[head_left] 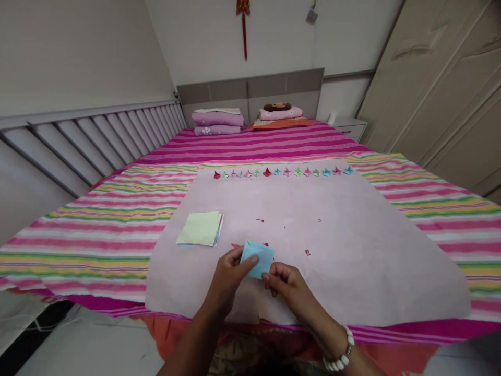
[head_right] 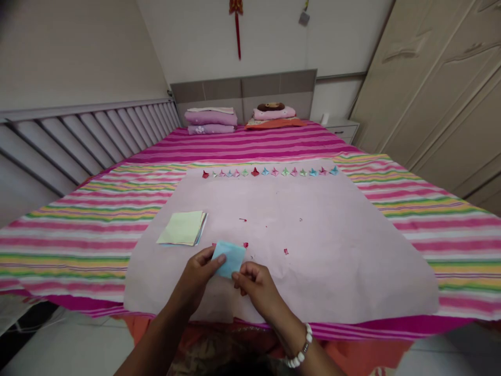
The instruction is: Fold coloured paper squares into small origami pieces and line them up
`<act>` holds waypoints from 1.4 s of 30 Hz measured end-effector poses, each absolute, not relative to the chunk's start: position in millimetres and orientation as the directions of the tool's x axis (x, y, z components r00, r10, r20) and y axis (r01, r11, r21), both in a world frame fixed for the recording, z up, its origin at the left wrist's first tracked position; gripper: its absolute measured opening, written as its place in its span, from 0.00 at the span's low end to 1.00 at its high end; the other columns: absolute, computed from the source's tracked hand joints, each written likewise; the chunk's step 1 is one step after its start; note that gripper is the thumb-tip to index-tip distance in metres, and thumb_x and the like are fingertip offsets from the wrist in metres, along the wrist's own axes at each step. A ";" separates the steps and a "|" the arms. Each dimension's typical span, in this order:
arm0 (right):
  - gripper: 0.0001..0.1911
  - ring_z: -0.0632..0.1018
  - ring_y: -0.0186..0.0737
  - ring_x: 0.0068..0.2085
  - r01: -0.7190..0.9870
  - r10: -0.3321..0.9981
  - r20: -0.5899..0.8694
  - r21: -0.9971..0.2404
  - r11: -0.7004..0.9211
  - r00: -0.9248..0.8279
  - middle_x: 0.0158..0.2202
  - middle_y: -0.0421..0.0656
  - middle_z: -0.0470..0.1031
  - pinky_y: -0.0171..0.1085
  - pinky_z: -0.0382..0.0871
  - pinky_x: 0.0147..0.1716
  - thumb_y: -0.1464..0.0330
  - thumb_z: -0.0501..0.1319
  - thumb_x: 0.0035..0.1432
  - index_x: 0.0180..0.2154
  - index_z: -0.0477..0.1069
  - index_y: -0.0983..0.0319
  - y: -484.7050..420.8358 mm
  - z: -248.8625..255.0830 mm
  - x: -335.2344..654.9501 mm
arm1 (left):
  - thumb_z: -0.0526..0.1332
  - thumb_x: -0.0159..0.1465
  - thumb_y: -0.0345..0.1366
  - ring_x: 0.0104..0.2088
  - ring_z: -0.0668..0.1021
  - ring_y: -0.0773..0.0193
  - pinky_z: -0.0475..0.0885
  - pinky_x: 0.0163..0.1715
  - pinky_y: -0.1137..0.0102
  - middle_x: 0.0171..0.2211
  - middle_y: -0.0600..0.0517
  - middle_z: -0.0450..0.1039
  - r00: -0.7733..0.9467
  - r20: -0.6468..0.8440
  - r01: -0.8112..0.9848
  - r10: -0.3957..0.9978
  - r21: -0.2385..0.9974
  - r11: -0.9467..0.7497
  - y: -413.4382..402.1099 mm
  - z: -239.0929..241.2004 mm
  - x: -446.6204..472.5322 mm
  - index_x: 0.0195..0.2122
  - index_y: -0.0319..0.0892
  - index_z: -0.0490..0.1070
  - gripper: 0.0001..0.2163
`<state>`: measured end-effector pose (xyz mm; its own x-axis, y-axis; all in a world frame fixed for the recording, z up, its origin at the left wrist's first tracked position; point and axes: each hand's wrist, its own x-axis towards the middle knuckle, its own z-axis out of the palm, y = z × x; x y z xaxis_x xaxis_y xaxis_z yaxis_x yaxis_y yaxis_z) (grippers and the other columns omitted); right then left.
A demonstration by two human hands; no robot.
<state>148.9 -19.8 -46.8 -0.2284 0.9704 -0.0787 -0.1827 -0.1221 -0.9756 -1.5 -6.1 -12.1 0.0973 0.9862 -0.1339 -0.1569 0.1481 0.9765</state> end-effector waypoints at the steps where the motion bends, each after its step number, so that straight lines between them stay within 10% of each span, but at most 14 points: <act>1: 0.20 0.63 0.30 0.20 -0.190 0.976 -0.080 -0.975 -0.119 -0.204 0.17 0.35 0.65 0.32 0.55 0.22 0.54 0.66 0.47 0.20 0.66 0.62 -19.1 -47.0 148.4 | 0.70 0.50 0.39 0.28 0.70 0.66 0.66 0.30 0.73 0.26 0.54 0.72 0.122 -0.129 -0.182 0.984 0.972 0.150 -7.9 -15.3 0.9 0.32 0.39 0.75 0.11; 8: 0.21 0.62 0.31 0.19 -0.210 0.987 -0.098 -0.970 -0.124 -0.130 0.16 0.35 0.65 0.33 0.54 0.21 0.52 0.67 0.45 0.19 0.67 0.62 -19.2 -44.9 144.3 | 0.67 0.52 0.45 0.21 0.62 0.71 0.60 0.24 0.75 0.16 0.59 0.58 -0.021 -0.233 -0.247 0.972 0.944 0.221 -12.9 -34.7 9.4 0.17 0.39 0.67 0.17; 16: 0.20 0.63 0.31 0.20 -0.262 0.991 -0.109 -0.957 -0.126 -0.079 0.17 0.36 0.67 0.33 0.55 0.22 0.54 0.68 0.45 0.19 0.67 0.62 -19.3 -47.6 143.6 | 0.63 0.56 0.49 0.36 0.73 0.64 0.68 0.36 0.72 0.36 0.50 0.72 -0.018 -0.160 -0.386 0.987 0.912 0.141 -7.2 -18.5 0.5 0.36 0.41 0.75 0.16; 24: 0.18 0.62 0.30 0.20 -0.267 0.991 -0.123 -0.954 -0.135 -0.059 0.17 0.35 0.65 0.33 0.53 0.21 0.56 0.69 0.44 0.19 0.67 0.62 -22.4 -46.4 138.9 | 0.66 0.54 0.45 0.21 0.62 0.70 0.59 0.24 0.75 0.17 0.59 0.59 0.002 -0.221 -0.281 0.975 0.936 0.213 -17.8 -39.4 18.3 0.22 0.40 0.69 0.14; 42: 0.15 0.63 0.31 0.21 -0.318 0.996 -0.089 -0.943 -0.094 -0.030 0.17 0.35 0.65 0.33 0.55 0.23 0.58 0.71 0.41 0.21 0.72 0.63 -13.3 -38.5 154.2 | 0.67 0.52 0.42 0.33 0.76 0.58 0.69 0.37 0.67 0.27 0.50 0.77 0.019 -0.095 -0.143 0.995 0.985 0.097 -18.1 -18.6 15.0 0.34 0.39 0.78 0.13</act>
<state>154.2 -13.3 -38.5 -0.0297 0.9956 -0.0893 -0.3179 -0.0941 -0.9435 15.0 -18.1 -18.6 0.0186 0.9953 -0.0950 -0.1435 0.0967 0.9849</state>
